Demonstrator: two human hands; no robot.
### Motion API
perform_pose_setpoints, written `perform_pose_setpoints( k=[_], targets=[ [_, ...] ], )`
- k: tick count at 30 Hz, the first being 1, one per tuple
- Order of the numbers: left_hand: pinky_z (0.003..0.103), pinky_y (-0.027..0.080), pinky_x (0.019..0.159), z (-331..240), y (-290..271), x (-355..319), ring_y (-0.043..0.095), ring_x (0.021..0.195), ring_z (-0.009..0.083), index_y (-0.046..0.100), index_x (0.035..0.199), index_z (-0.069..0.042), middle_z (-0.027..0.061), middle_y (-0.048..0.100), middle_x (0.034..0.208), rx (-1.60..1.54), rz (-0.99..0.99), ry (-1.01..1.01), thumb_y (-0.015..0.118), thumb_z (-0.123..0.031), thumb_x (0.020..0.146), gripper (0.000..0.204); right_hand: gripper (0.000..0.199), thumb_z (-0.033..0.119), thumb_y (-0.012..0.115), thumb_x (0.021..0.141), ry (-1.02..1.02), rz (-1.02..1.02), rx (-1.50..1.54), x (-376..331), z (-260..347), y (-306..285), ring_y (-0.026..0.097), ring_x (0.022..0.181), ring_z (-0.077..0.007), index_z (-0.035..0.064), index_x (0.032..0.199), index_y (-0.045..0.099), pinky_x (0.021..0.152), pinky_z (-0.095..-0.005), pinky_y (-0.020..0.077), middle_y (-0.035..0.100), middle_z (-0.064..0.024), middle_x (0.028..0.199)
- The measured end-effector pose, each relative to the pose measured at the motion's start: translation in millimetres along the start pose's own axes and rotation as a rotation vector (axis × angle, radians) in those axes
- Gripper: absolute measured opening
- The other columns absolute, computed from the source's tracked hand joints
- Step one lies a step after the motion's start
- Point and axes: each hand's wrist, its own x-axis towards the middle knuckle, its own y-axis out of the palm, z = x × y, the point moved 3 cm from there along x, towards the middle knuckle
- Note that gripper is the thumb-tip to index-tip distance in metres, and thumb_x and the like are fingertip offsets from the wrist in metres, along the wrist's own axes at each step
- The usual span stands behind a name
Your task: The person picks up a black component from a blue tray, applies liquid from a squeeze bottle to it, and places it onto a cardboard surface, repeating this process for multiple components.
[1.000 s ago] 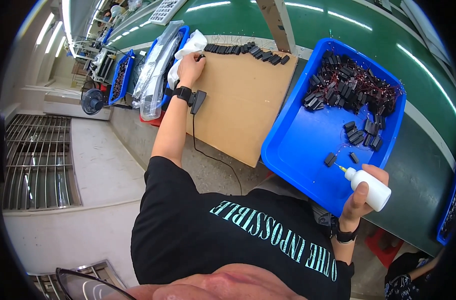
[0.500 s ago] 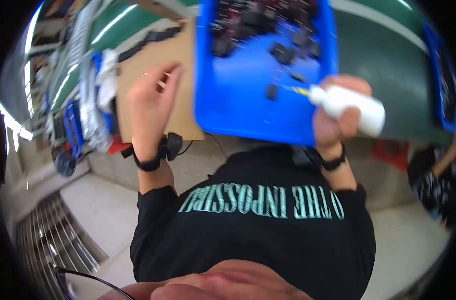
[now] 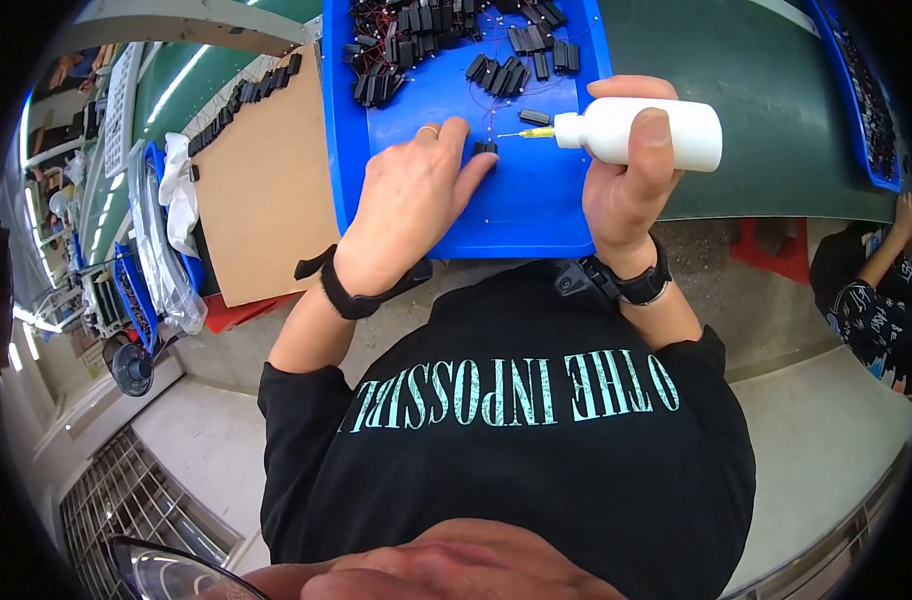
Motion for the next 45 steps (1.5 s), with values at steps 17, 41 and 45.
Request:
perform_pose_setpoints(
  k=[17, 41, 45],
  targets=[
    [0.034, 0.049, 0.058, 20.0, -4.3, -14.0, 0.057, 0.082, 0.0248, 0.057, 0.089, -0.008, 0.0092, 0.053, 0.087, -0.134, -0.098, 0.699, 0.055, -0.010, 0.076, 0.013, 0.045, 0.044, 0.047, 0.091, 0.027, 0.023, -0.007, -2.5, -1.2, 5.8, 0.057, 0.075, -0.0178, 0.0004, 0.097, 0.056, 0.069, -0.0296, 0.0475, 0.056, -0.0090, 0.089],
    [0.040, 0.051, 0.058, 22.7, 1.2, -0.5, 0.062, 0.069, 0.0286, 0.060, 0.071, -0.005, 0.0128, 0.060, 0.073, -0.070, -0.212, 0.720, 0.055, -0.011, 0.076, 0.009, 0.045, 0.044, 0.048, 0.092, 0.182, -0.122, 0.141, -6.3, -4.7, -15.8, 0.059, 0.076, -0.0147, 0.0009, 0.102, 0.056, 0.065, -0.0231, 0.0469, 0.058, -0.0081, 0.087],
    [0.042, 0.049, 0.057, 59.5, -16.7, -5.4, 0.062, 0.064, 0.0329, 0.061, 0.077, 0.000, 0.0187, 0.062, 0.073, -0.362, -0.200, 0.235, 0.058, -0.017, 0.079, 0.017, 0.044, 0.044, 0.048, 0.091, 0.123, -0.069, 0.103, -1.5, -4.4, 21.1, 0.055, 0.068, -0.0140, 0.0007, 0.099, 0.056, 0.060, -0.0232, 0.0447, 0.057, -0.0070, 0.082]
  ],
)
